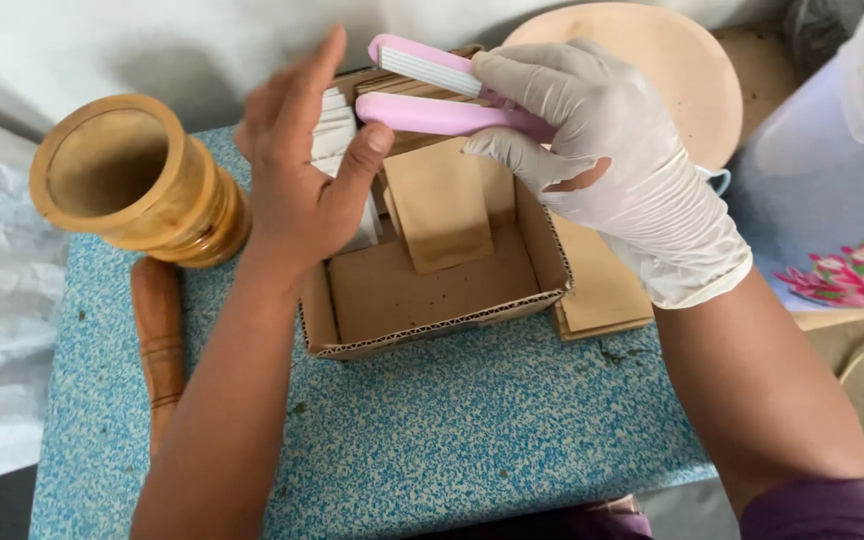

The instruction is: Sealing individual tea bags with a handheld heat sealer and organizing them into a cardboard box.

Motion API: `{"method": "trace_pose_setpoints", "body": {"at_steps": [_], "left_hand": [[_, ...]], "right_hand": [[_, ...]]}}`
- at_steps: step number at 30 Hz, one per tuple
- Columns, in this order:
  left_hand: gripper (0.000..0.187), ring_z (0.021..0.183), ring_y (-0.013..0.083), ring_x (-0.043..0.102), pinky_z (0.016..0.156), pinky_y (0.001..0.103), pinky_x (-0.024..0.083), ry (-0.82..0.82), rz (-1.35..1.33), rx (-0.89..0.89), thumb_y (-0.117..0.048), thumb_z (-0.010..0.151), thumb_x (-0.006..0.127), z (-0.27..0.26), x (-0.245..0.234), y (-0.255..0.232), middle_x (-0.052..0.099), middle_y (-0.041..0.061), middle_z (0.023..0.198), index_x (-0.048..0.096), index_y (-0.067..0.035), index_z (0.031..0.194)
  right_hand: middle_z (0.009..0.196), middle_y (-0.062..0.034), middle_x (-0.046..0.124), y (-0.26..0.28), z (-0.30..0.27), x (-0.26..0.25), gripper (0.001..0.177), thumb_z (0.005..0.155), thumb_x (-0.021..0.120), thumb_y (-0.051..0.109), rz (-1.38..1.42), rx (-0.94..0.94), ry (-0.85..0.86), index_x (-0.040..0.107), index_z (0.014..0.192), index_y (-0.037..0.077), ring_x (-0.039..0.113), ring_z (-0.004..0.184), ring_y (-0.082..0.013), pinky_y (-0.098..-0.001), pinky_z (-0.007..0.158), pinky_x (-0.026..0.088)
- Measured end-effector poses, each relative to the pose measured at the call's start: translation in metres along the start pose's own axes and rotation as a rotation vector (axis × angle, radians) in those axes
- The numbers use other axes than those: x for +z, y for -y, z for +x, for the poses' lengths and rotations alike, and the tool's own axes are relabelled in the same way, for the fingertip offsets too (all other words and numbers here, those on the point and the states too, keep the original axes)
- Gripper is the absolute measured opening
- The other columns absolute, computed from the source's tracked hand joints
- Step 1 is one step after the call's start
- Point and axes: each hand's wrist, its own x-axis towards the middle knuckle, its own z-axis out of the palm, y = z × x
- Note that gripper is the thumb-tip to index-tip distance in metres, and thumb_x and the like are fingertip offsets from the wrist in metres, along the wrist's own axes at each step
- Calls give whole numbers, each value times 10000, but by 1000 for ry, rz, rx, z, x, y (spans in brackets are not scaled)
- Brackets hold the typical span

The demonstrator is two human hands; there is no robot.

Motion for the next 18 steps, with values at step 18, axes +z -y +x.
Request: {"method": "trace_pose_setpoints", "body": {"at_steps": [18], "left_hand": [[550, 1177, 325, 479, 922, 511, 232, 766, 273, 572, -494, 920, 578, 79, 145, -144, 677, 9, 1231, 621, -170, 1363]], "right_hand": [[1100, -63, 735, 7, -166, -92, 488, 814, 812, 362, -344, 781, 9, 714, 1219, 110, 659, 971, -306, -411, 793, 499]]}}
